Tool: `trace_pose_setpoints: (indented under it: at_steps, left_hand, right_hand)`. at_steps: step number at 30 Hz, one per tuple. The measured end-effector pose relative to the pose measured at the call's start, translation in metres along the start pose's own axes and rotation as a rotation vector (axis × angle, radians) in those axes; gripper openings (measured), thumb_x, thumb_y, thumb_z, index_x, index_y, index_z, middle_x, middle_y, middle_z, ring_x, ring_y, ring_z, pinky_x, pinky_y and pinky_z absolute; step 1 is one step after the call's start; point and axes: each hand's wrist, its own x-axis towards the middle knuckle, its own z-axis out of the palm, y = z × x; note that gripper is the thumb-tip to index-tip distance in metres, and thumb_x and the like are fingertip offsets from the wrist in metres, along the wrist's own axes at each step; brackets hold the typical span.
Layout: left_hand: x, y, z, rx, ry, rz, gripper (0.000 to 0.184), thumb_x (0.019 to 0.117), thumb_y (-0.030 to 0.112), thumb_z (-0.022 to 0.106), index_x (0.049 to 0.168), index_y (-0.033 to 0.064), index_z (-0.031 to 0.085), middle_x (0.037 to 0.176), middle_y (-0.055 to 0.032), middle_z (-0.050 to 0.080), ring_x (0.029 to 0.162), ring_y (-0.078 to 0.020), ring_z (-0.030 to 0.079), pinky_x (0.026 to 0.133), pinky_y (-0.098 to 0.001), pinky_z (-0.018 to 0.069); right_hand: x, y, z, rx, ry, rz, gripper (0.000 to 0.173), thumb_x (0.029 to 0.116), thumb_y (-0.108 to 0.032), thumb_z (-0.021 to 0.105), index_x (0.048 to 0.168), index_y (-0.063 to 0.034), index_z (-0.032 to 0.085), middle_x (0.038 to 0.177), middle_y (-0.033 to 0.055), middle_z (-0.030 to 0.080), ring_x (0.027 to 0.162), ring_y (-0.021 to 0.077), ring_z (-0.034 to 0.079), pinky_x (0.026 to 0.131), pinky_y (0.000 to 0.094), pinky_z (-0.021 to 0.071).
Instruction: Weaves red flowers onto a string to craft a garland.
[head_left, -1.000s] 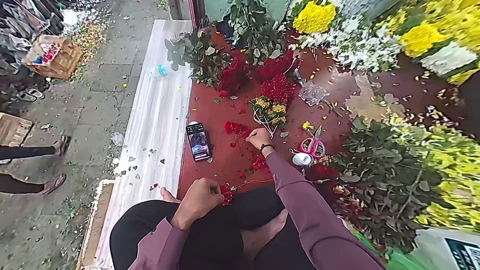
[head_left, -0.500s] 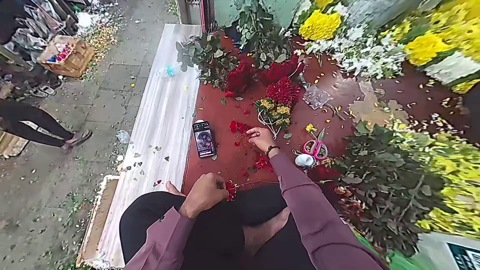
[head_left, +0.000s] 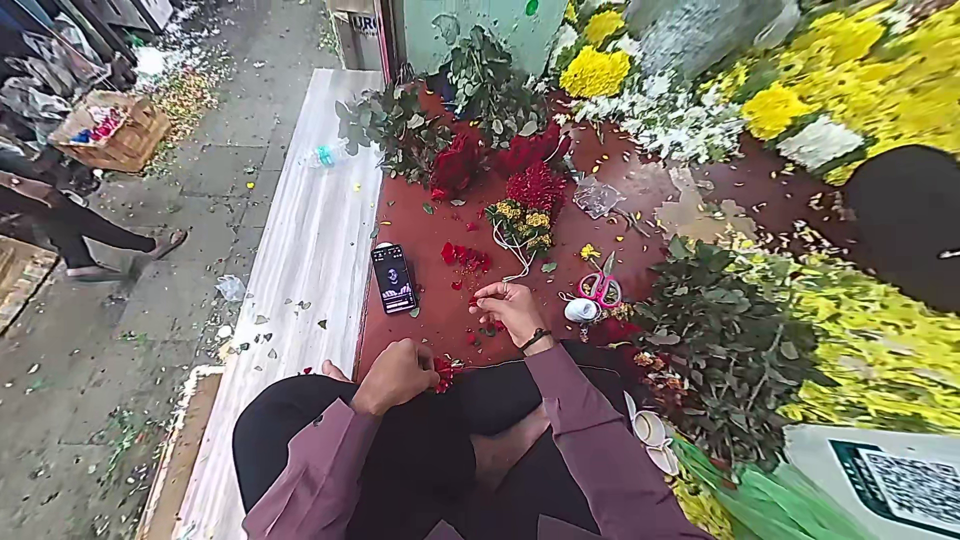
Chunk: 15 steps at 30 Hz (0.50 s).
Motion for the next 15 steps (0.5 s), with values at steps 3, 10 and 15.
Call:
trace_pose_setpoints:
  at_steps: [3,10,15]
  left_hand:
    - [0.0008,0.0015,-0.0010,0.010,-0.006,-0.017,0.018,0.0843,0.036,0.075,0.087,0.0183,0.076,0.075,0.0001,0.071,0.069,-0.0179,0.069,0.068,-0.0506,0.0571]
    - [0.0014,-0.0004,-0.0003,0.002,-0.006,-0.032,0.018,0.0839,0.035,0.075,0.087,0.0172,0.075,0.075,-0.0001,0.071,0.068,-0.0179,0.069,0.068,-0.0505,0.0574]
    - [0.0036,0.0034,0.0047,-0.009,-0.001,0.002,0.023,0.0832,0.037,0.078,0.087,0.0150,0.075,0.079,-0.0033,0.073,0.073,-0.0215,0.071,0.072,-0.0547,0.0587]
  right_hand:
    - [-0.0084,-0.0039,0.0003,0.111,-0.005,0.035,0.019,0.0916,0.003,0.071,0.110,0.0062,0.067,0.097,0.0211,0.074,0.079,0.0299,0.075,0.068,0.0411,0.0650]
    - [-0.0043,-0.0026,-0.0003,0.111,-0.074,0.027,0.019,0.0935,-0.001,0.071,0.111,0.0040,0.072,0.095,0.0187,0.075,0.073,0.0244,0.073,0.061,0.0344,0.0619]
    - [-0.0111,-0.0043,-0.0052,0.065,-0.110,-0.008,0.019,0.0991,-0.007,0.063,0.115,0.0008,0.068,0.100,0.0176,0.075,0.077,0.0259,0.074,0.060,0.0358,0.0613]
